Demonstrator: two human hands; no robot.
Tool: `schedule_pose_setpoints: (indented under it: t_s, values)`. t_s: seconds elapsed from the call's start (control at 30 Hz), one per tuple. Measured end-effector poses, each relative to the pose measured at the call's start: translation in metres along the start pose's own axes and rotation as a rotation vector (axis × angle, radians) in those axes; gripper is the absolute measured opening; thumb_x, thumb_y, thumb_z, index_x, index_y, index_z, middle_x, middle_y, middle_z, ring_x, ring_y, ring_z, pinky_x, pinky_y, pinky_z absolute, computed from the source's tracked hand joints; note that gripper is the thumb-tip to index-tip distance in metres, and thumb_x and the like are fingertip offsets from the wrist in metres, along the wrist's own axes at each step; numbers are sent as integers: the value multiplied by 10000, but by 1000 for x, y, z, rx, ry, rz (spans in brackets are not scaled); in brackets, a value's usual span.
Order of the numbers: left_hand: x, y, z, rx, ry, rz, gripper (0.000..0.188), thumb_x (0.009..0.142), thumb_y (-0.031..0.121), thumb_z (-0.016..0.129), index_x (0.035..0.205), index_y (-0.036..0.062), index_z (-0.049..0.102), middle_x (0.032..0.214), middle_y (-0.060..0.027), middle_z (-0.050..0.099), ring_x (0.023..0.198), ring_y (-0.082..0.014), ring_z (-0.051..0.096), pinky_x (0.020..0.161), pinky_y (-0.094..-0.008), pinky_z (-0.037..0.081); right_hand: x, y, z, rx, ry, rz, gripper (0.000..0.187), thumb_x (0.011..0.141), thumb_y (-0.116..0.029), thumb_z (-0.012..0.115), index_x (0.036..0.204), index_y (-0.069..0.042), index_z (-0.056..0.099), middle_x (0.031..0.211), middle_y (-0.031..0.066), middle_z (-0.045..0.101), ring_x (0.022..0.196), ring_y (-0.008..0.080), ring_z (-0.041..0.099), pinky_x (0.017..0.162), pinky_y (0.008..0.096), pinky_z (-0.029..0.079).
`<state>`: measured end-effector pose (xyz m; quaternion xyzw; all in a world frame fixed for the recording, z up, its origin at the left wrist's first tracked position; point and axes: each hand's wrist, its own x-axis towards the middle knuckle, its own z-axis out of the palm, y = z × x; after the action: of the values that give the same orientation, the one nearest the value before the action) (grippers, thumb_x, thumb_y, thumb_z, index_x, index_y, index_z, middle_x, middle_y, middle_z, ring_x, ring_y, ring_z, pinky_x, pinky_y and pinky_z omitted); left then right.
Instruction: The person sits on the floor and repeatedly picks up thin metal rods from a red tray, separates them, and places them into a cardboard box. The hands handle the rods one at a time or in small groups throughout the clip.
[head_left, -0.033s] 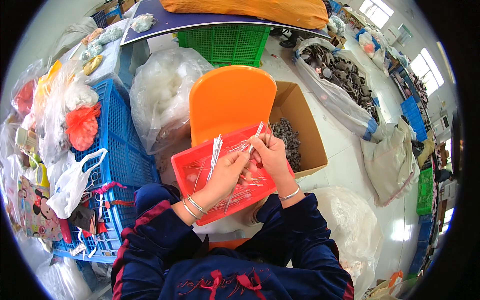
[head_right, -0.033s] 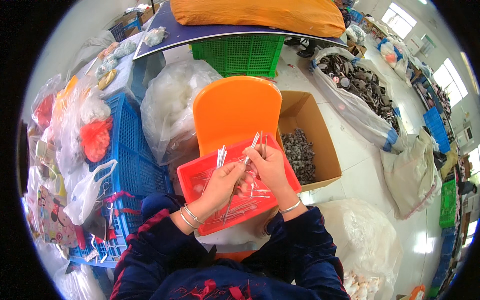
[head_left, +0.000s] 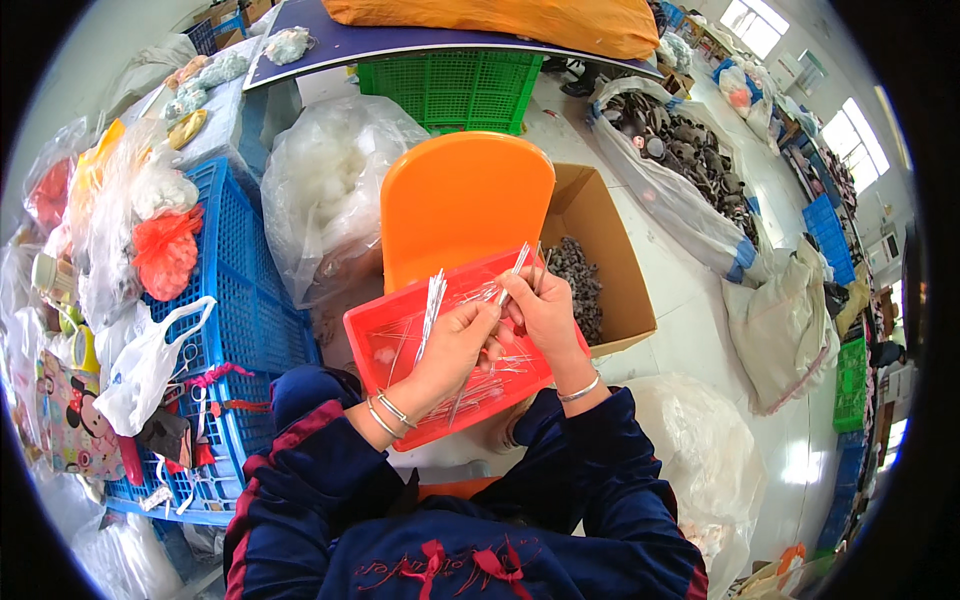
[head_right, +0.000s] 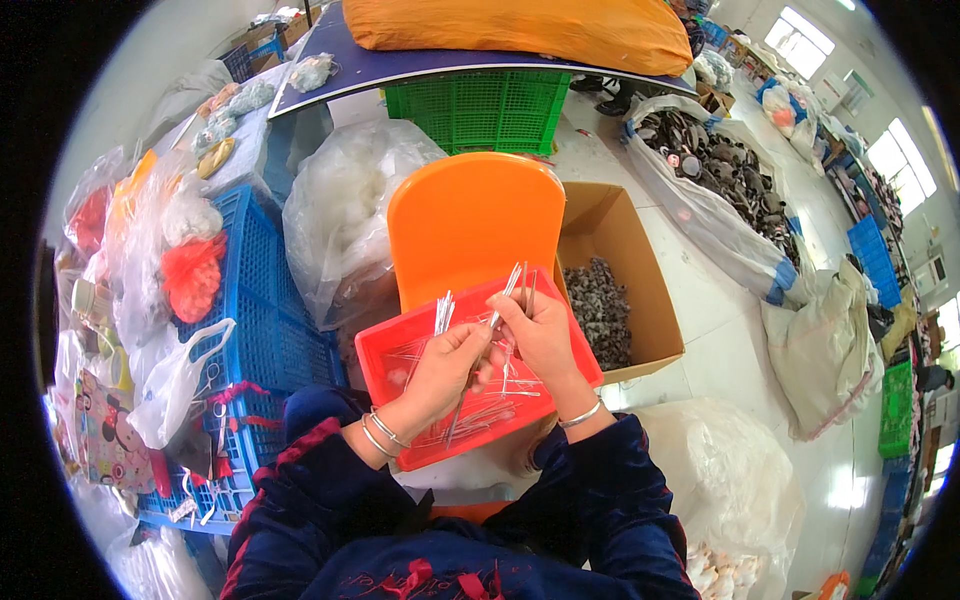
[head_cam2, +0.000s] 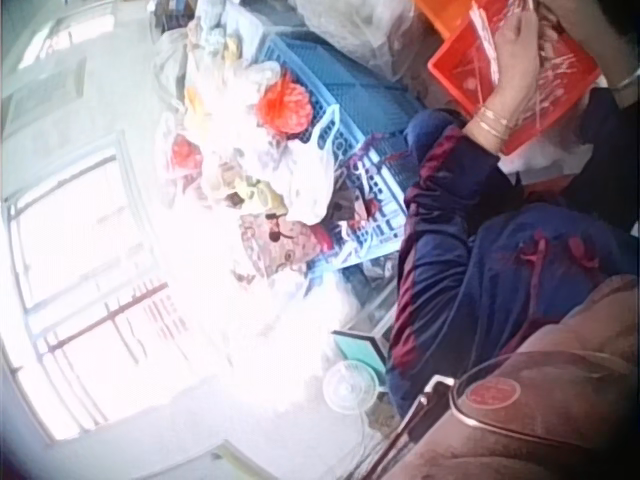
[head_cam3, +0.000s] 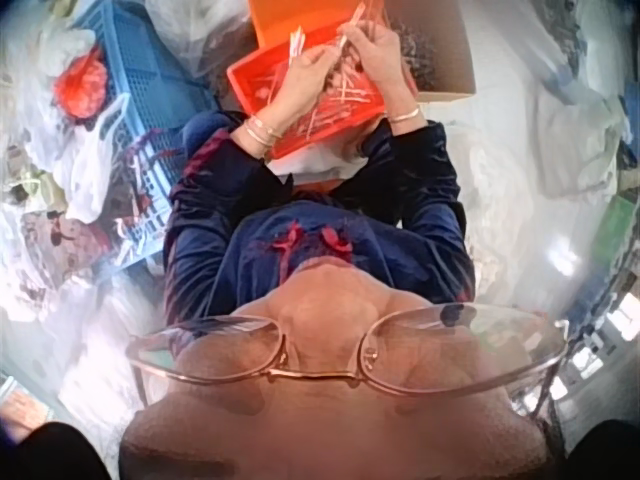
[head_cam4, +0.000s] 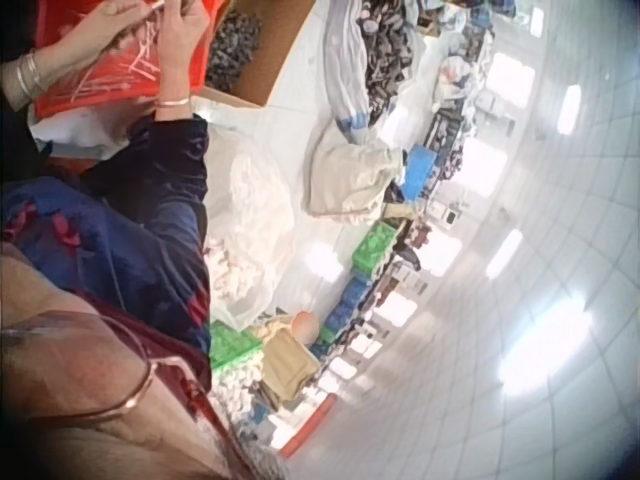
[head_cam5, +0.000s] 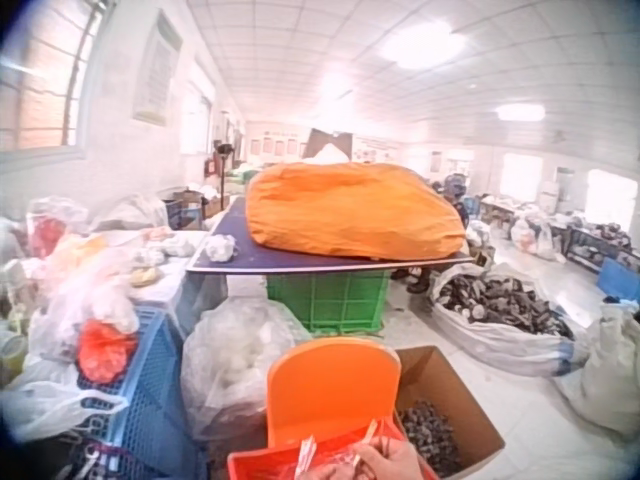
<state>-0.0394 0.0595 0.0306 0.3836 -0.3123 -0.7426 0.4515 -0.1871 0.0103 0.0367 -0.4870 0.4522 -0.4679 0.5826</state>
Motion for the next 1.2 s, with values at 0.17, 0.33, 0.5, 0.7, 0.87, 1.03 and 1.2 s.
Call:
schedule_pose_setpoints:
  t_s: [0.17,0.33,0.5,0.7,0.87,1.03,1.2]
  values:
    - [-4,2,-3,-6,-25,31,215,998,227,506,975,34,597,720,-1,561,529,-54,436,472,-185,352,0,-5,10,111,39,-239,349,896,-3,617,1232,16,526,681,-36,514,540,13,440,481,168,342]
    - [-9,4,3,28,-27,37,209,993,203,519,993,16,612,730,-7,576,547,-60,468,487,-185,375,-2,-5,4,20,97,-276,354,911,-4,607,1256,-4,526,705,-60,487,588,6,422,521,171,346]
    - [-5,-1,0,50,-31,63,209,985,190,536,970,1,624,755,-20,606,574,-68,513,524,-188,415,-1,-2,2,43,73,-301,264,921,-9,599,1180,-11,548,720,-61,493,606,6,430,540,169,351]
    - [-9,7,0,73,17,62,225,984,190,539,966,-6,650,758,-21,619,590,-62,528,537,-190,424,-3,-4,5,74,-24,-288,200,929,1,568,1125,4,524,794,13,606,679,20,522,578,165,409]
    - [-6,6,-2,100,8,78,208,982,182,532,961,8,643,762,-16,631,579,-58,546,542,-203,457,-7,-7,12,54,-15,-260,302,945,-24,549,1238,25,492,834,44,636,720,32,554,594,166,434]
    - [-5,8,-2,153,9,90,220,982,187,533,992,2,652,766,-21,636,597,-66,563,559,-206,467,-9,-6,10,21,2,-239,340,957,-55,549,1284,23,500,877,40,646,712,19,536,591,168,433]
    - [-5,7,-4,186,14,90,240,983,188,539,1034,-10,663,772,-30,644,609,-75,574,571,-209,471,-8,-2,6,10,-45,-252,323,960,-62,552,1273,13,534,913,22,645,707,14,514,601,164,428]
